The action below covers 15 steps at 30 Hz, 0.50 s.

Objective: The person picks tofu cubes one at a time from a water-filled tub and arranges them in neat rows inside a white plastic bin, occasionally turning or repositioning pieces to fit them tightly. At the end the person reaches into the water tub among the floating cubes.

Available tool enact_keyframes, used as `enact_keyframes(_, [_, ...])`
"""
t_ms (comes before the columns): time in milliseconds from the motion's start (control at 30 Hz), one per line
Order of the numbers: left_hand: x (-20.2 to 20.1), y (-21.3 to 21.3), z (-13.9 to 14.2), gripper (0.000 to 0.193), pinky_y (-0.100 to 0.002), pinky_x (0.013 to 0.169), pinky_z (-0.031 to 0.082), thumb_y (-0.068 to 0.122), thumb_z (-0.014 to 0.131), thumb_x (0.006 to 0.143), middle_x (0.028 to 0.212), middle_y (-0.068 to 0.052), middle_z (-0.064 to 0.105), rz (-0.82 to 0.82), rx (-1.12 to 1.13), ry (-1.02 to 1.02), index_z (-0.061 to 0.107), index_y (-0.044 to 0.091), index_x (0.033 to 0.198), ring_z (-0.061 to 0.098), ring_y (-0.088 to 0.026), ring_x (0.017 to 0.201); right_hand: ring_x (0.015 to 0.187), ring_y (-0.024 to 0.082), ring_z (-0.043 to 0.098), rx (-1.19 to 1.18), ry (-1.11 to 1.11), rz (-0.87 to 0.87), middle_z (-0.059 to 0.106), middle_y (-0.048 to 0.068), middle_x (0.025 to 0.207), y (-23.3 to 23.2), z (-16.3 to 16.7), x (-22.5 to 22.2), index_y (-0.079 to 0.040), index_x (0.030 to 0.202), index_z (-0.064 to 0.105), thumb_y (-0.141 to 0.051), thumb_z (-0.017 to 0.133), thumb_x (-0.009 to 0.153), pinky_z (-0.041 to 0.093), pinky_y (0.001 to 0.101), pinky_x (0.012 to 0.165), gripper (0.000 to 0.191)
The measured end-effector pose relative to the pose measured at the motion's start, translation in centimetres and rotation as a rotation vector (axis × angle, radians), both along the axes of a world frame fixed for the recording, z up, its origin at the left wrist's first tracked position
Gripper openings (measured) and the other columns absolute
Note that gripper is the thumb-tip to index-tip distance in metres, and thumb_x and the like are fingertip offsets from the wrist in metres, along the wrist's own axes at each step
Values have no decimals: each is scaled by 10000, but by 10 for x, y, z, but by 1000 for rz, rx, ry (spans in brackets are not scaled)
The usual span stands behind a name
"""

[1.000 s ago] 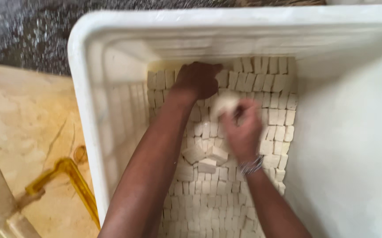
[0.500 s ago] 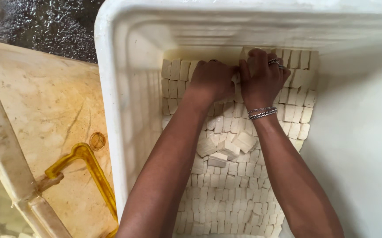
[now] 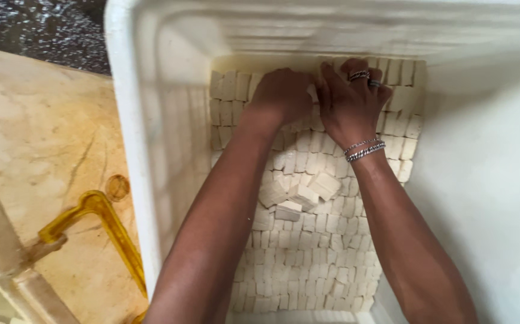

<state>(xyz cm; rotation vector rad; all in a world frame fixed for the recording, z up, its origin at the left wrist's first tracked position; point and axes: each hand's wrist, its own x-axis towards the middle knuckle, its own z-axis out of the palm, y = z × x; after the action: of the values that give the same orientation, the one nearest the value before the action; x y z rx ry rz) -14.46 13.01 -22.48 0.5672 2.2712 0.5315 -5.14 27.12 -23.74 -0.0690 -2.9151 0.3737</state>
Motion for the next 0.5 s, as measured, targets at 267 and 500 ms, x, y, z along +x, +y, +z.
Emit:
enact_keyframes(267, [-2,9,8,451,-513,1053,431,146,554,832,1212,-124,695,-26,-67,35,681,207,1261,623,-311,1198,1006,357,602,-136,-459,-126,682,149,1159,-18,48,139,-69,1163,702,-228,760,799,509,507,774,402])
enact_keyframes(500, [-16,-24,10,456,-505,1100,412,145,514,868,1324,-126,643,-3,-156,33,659,140,1300,578,-321,1270,870,260,658,-424,-231,-283,700,90,965,-32,50,145,-35,1068,642,-174,832,816,530,420,756,345])
